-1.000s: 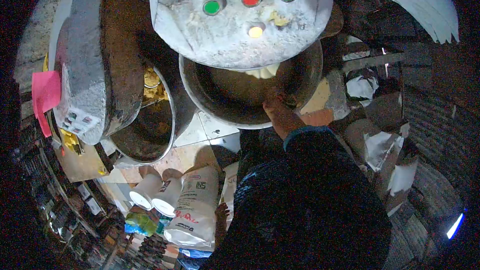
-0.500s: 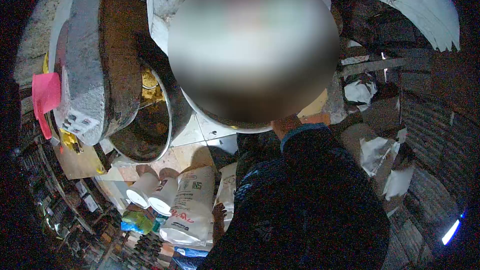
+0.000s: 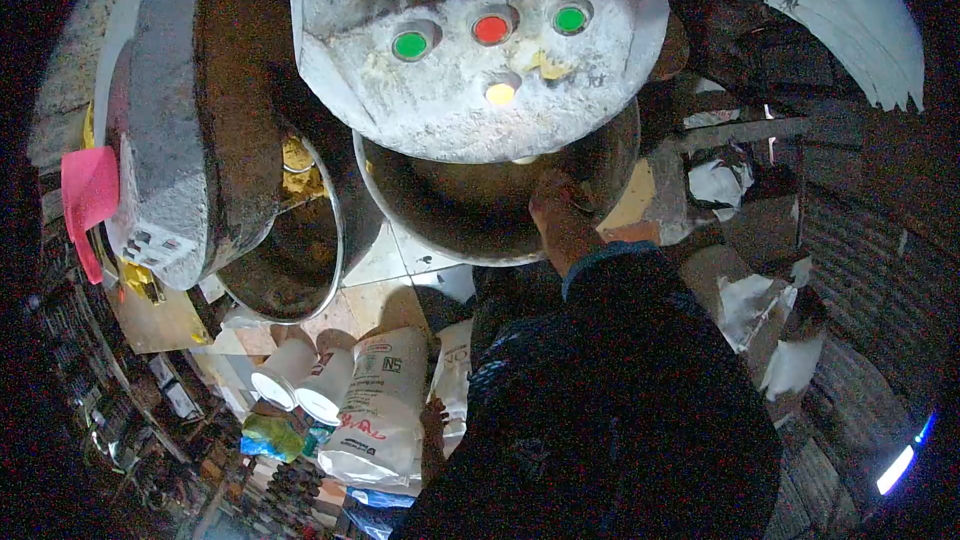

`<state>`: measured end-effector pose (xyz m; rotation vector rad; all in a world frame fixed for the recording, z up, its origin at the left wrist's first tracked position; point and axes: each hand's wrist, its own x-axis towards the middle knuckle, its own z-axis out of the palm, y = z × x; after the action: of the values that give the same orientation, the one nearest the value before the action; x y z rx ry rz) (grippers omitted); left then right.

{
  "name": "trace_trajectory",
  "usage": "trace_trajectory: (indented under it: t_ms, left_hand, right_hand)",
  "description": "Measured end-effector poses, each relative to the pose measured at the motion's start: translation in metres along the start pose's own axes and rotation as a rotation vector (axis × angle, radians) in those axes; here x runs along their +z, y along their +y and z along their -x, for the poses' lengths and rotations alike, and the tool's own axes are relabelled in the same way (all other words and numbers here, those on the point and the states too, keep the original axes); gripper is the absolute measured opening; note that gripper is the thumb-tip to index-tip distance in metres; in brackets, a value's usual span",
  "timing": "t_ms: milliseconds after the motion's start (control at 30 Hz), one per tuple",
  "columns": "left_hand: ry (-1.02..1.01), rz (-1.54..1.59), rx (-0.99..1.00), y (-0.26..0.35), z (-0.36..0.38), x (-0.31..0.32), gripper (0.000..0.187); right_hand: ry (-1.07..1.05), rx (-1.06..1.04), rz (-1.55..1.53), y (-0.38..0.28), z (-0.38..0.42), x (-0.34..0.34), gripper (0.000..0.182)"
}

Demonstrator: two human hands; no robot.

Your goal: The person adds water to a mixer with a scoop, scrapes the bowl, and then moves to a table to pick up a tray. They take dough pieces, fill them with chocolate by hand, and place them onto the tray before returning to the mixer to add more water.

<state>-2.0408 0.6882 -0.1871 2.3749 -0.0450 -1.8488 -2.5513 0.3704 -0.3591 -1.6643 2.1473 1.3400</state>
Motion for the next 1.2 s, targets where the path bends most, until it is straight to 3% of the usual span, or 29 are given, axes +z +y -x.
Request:
trace_trajectory:
  t_ms: [133,333,467,600,767,867,1100,1200]
  left_hand:
    - [0.105,-0.096,0.100,0.011,0.008,0.007,0.031]
    - [0.071,-0.134,0.077,0.044,0.018,0.023,0.029]
    - [0.046,-0.125,0.199,0.056,0.016,0.020,0.025]
    - [0.106,-0.199,0.137,0.064,0.011,0.017,0.026]
    - [0.067,-0.175,0.229,0.064,0.013,0.011,0.031]
    - [0.051,-0.132,0.102,0.060,0.001,0.005,0.034]
    - [0.091,-0.195,0.087,0.052,-0.001,0.007,0.034]
    - [0.020,-0.030,0.110,0.039,-0.002,0.002,0.033]
  right_hand:
    - [-0.020,0.003,-0.012,0.001,-0.002,-0.004,0.022]
    - [-0.052,0.014,-0.046,0.003,-0.008,-0.004,0.022]
    - [-0.084,0.029,-0.072,-0.001,-0.006,-0.003,0.022]
    - [-0.105,0.031,-0.087,-0.009,-0.002,-0.001,0.021]
    - [-0.145,0.035,-0.089,-0.014,-0.001,0.003,0.021]
    - [-0.165,0.049,-0.099,-0.013,-0.003,0.005,0.021]
    - [-0.201,0.065,-0.108,-0.016,-0.008,0.008,0.021]
    - [-0.216,0.067,-0.104,-0.016,-0.011,0.010,0.021]
